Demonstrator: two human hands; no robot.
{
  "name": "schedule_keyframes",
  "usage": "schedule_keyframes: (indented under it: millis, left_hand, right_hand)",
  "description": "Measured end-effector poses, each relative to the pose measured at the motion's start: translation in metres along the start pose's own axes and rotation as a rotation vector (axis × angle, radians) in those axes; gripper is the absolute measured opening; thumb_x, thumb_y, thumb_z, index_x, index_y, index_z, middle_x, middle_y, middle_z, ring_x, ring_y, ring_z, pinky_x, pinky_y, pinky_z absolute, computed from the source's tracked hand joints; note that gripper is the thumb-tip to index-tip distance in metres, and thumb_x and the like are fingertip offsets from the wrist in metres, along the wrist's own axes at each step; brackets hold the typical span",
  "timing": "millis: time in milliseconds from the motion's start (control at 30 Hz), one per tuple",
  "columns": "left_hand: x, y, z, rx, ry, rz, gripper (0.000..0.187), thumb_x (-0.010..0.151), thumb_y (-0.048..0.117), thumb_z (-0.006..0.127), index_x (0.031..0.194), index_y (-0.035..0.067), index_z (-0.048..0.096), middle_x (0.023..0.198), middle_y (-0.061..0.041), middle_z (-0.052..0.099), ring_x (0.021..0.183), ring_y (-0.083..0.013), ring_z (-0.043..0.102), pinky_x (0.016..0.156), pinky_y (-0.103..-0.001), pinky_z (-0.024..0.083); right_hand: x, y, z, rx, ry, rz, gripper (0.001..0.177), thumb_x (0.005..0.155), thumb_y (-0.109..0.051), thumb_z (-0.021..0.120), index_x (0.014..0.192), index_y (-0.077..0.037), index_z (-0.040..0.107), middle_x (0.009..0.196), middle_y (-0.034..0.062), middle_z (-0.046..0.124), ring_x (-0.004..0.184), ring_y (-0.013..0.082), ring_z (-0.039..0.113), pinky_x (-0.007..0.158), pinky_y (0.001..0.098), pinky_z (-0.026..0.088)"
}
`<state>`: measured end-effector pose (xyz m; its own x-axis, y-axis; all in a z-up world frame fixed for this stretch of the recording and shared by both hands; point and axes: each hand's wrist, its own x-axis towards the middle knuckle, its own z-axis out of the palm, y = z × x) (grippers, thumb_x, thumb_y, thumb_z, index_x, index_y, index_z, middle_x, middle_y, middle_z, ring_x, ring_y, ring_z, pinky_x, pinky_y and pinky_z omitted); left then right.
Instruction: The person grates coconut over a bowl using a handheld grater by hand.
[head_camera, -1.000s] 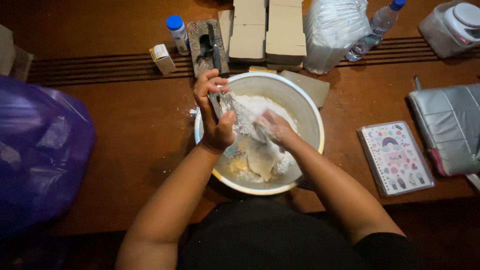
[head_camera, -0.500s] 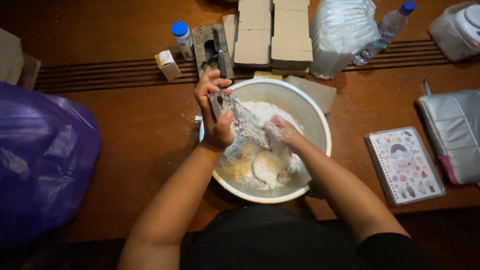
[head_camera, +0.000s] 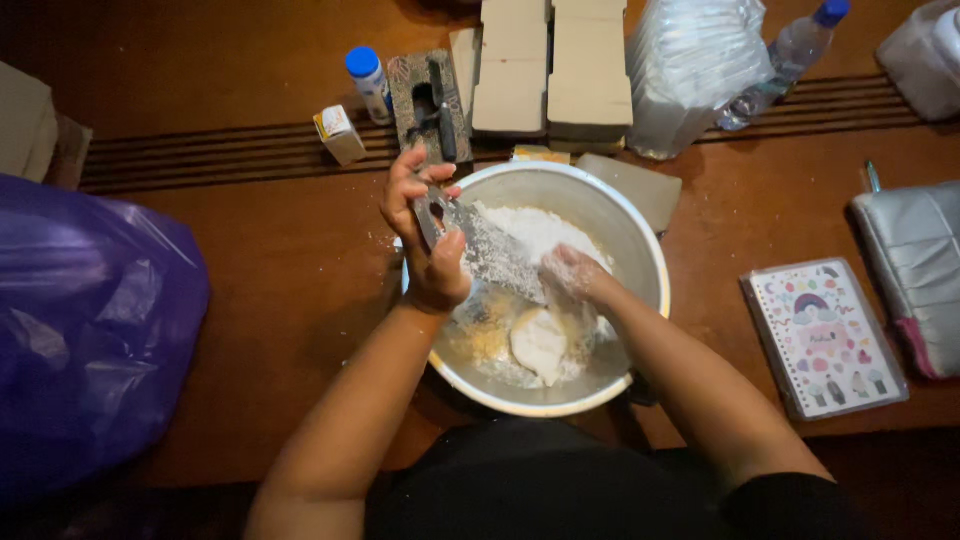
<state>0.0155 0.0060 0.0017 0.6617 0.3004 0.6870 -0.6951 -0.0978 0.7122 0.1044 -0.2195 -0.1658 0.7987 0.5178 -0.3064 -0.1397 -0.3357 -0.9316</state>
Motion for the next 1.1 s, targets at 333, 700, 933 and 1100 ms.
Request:
schedule_keyframes:
  millis: [333,700,933,1100]
  left_hand:
    - [0.003,-0.011,0.013,0.062,-0.038,0.049,0.044,0.093,0.026,0.053,0.133,0.015,0.039,0.157,-0.019,0.033,0.131,-0.0279,0.05,0.108,-0.042,0.044]
    - [-0.004,-0.013,0.019,-0.032,-0.053,-0.002,0.052,0.089,0.026,0.054,0.136,0.014,0.035,0.153,-0.019,0.034,0.128,-0.0272,0.05,0.113,-0.044,0.041]
    - [0.006,-0.013,-0.004,-0.131,-0.017,-0.024,0.051,0.089,0.027,0.057,0.133,0.016,0.034,0.152,-0.019,0.034,0.128,-0.0276,0.052,0.113,-0.046,0.045]
    - [0.009,-0.015,0.007,-0.136,-0.05,-0.004,0.052,0.087,0.026,0.056,0.133,0.014,0.035,0.156,-0.02,0.034,0.128,-0.0282,0.051,0.113,-0.046,0.043]
  right_hand:
    - [-0.025,-0.088,0.014,0.013,-0.036,-0.51,0.029,0.104,-0.037,0.063,0.115,-0.011,0.059,0.099,0.003,0.065,0.089,0.0107,0.06,0.075,0.0288,0.053]
    - [-0.036,-0.112,0.009,-0.129,0.007,0.088,0.022,0.102,-0.037,0.06,0.111,-0.017,0.057,0.085,0.0063,0.059,0.071,0.0172,0.054,0.061,0.0337,0.047]
    - [-0.009,-0.019,0.001,-0.024,-0.004,-0.009,0.025,0.099,-0.039,0.063,0.103,-0.015,0.062,0.081,-0.0013,0.062,0.066,0.0097,0.053,0.056,0.0279,0.044]
    - [-0.023,-0.092,0.009,-0.215,0.036,0.083,0.025,0.101,-0.043,0.059,0.102,-0.019,0.064,0.077,0.0012,0.057,0.062,0.0129,0.048,0.053,0.0291,0.043]
